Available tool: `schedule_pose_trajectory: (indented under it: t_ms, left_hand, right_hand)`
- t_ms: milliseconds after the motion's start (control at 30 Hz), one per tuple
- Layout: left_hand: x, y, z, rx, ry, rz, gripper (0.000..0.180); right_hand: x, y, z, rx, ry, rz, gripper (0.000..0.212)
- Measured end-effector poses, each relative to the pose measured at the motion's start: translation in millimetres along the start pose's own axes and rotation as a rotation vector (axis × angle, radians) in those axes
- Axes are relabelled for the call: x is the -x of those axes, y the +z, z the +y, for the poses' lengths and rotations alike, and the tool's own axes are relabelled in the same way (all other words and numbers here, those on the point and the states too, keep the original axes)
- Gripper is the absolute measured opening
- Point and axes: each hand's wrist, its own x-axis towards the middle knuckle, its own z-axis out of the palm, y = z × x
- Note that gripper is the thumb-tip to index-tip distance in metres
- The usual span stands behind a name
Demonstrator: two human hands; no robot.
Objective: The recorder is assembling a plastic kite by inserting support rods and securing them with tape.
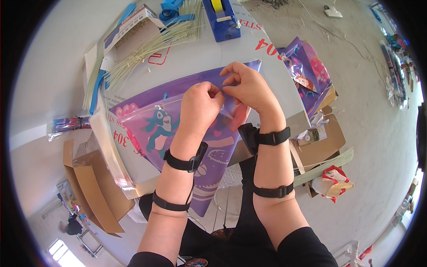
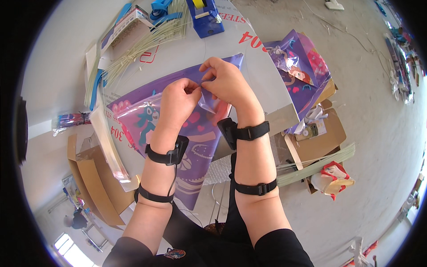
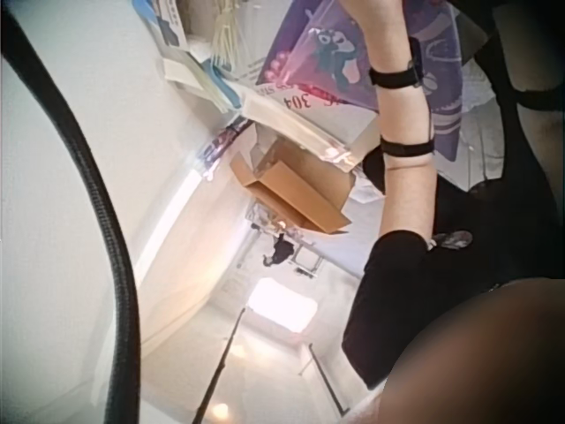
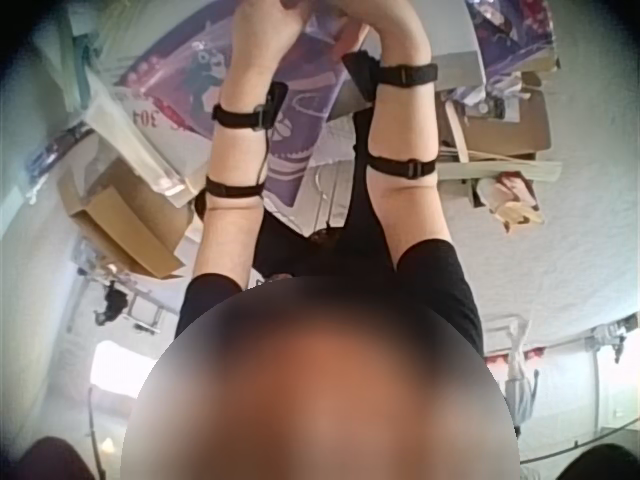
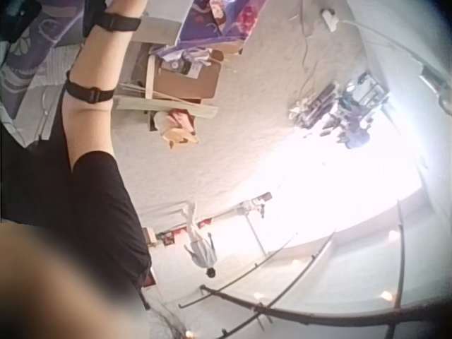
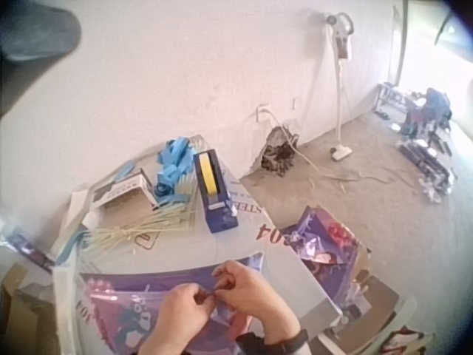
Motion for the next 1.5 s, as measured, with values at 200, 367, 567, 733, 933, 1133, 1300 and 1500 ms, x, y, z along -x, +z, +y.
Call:
schedule_pose_trajectory:
  t_ms: [200, 367, 567, 733, 933, 1133, 1300, 1500]
  left_hand:
    - [1, 6, -4, -0.123, 0.03, 0.05, 0.014]
    - [-2, 11, -8, -0.245, 0.079, 0.069, 0.014]
    - [-3, 7, -2, -0.237, -0.037, 0.033, 0.015]
    - [-4, 5, -3, -0.063, -0.145, 0.017, 0.017]
    - [-2, 3, -2, 0.029, -0.194, 0.004, 0.017]
    - [-2, -4, -6, 0.077, -0.175, -0.044, 0.017]
    - [-1, -7, -14, 0.135, -0.157, -0.071, 0.016]
    - [1, -6, -10, 0.125, -0.151, -0.067, 0.018]
  right_hand:
    - [-1, 7, -2, 0.095, -0.004, 0.014, 0.033]
    - [-2, 12, 0, 0.159, -0.031, 0.047, 0.031]
    - [0, 13, -6, 0.168, -0.01, 0.045, 0.03]
    - [-2, 13, -2, 0.124, -0.017, 0.047, 0.031]
    - [-3, 11, -3, 0.085, 0.015, 0.027, 0.03]
    - [-3, 9, -1, 0.058, 0.025, 0.002, 0.03]
    - [-3, 8, -3, 0.035, 0.027, -0.006, 0.031]
    - [-4, 9, 0, 0.06, 0.017, 0.013, 0.031]
